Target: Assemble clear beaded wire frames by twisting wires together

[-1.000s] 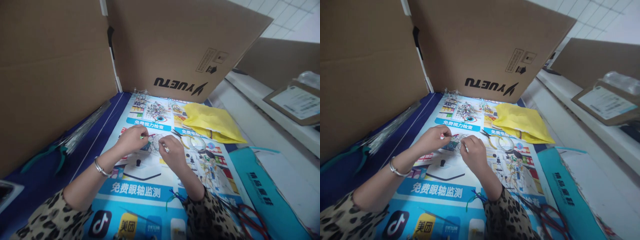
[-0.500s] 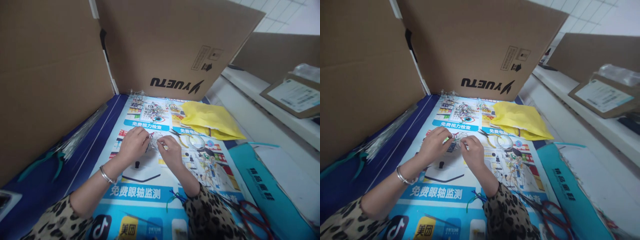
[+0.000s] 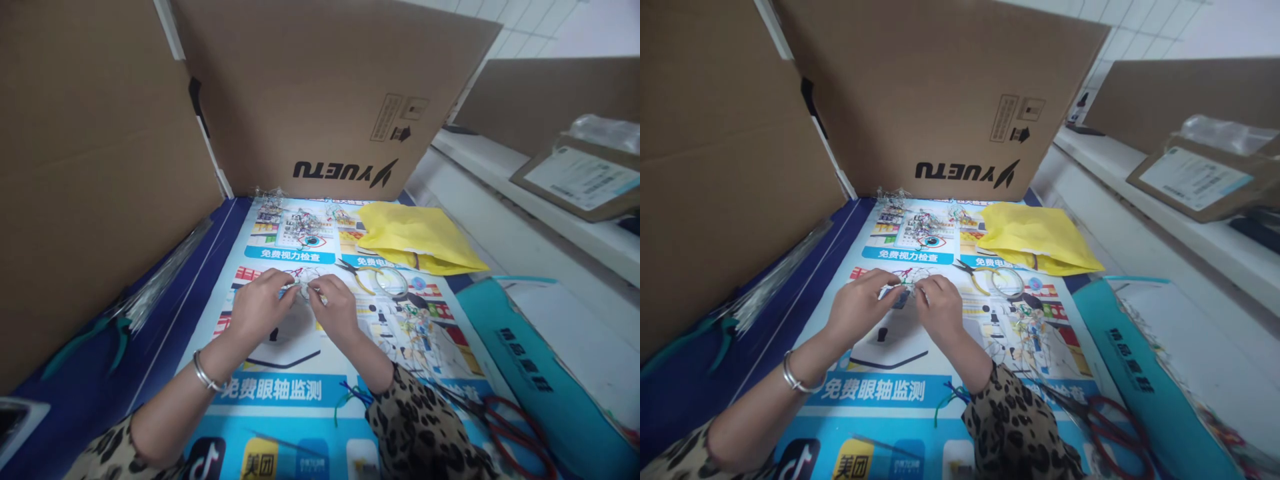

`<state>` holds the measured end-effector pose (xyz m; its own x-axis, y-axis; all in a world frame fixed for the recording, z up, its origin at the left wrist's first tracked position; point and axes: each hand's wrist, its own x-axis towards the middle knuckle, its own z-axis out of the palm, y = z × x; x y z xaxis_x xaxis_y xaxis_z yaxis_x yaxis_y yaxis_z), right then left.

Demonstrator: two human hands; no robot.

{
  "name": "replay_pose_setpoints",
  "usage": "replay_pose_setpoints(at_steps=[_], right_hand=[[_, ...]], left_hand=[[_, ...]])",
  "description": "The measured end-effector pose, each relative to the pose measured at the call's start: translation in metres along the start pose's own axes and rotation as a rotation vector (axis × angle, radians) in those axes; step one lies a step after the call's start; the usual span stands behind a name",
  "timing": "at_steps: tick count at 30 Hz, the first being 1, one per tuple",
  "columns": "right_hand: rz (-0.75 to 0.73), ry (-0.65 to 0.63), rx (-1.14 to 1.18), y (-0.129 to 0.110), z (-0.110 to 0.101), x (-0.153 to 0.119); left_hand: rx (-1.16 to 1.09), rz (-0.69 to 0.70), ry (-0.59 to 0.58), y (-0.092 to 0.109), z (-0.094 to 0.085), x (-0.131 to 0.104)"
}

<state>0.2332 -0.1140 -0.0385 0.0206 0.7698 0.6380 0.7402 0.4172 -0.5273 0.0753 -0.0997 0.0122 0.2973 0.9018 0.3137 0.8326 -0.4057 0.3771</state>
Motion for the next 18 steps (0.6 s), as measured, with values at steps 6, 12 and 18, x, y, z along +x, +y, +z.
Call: replay_pose_setpoints(at_steps=[6,12,18], right_hand=[[-0.065,0.002,-0.025,-0.001,0.000,-0.003],[-0.155,0.012,-0.077,-0.009,-0.002,-0.004],[-0.175,-0.010,-0.148,-0.013,-0.002,-0.003]], left_hand=[[0.052,-0.007,-0.071,-0.003,0.002,0.001],[-0.175,-0.013,-0.129,-0.006,0.007,0.005],[-0.420,-0.086,-0.164,-0.005,0.004,0.007]])
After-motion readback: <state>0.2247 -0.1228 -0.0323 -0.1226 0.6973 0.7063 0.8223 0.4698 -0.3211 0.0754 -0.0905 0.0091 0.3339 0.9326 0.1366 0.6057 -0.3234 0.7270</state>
